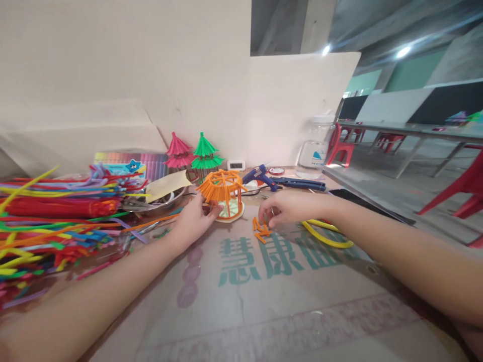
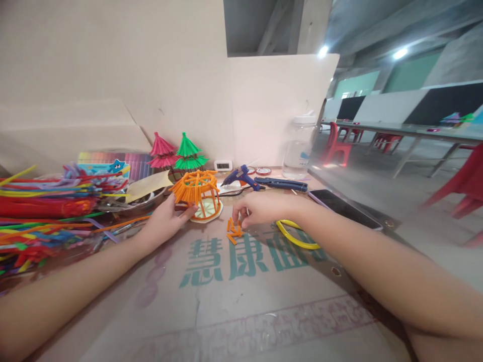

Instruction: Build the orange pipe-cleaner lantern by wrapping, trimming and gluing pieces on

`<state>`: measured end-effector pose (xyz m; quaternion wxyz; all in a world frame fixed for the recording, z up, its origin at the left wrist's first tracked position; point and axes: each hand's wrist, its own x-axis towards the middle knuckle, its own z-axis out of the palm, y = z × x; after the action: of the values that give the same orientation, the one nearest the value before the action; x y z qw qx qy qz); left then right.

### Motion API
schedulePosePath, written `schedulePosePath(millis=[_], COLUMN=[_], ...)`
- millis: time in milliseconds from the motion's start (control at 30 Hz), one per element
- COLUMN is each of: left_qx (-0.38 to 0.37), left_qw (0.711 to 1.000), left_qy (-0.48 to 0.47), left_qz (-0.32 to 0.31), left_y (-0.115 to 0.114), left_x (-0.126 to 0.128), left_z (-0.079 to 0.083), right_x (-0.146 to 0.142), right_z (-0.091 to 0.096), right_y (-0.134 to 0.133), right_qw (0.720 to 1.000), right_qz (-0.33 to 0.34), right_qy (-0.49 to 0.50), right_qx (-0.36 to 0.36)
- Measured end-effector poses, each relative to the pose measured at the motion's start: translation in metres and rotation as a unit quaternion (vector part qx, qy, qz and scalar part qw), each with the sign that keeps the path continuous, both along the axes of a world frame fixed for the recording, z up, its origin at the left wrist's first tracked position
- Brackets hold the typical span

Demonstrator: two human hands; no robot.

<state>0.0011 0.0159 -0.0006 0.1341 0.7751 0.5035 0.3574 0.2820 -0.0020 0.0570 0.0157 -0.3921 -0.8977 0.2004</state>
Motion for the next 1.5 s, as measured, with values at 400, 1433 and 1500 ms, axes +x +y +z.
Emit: schedulePosePath(millis=[400, 1433, 1500], left_qx=[-0.001, -0.003, -0.005], left_qw=[1.0, 1.0, 1.0], left_qy=[0.013, 0.021, 0.018], left_qz=[0.001, -0.006, -0.008], left_y=[-0.001, 0.001, 0.001], left_x=[0.001, -0.002, -0.002], left_z=[0.001, -0.002, -0.002], right_x=[-0.006, 0.01, 0.015], right_z=[-0.019, 0.021, 0.033], right_y=[0.007, -0.003, -0.011], right_qw=[0.997, 0.957, 0.953], right_qz=[0.003, 0.019, 0.049], right_qy=[0.067, 0.197, 0.188], right_qx=[-0.05, -0.211, -0.23])
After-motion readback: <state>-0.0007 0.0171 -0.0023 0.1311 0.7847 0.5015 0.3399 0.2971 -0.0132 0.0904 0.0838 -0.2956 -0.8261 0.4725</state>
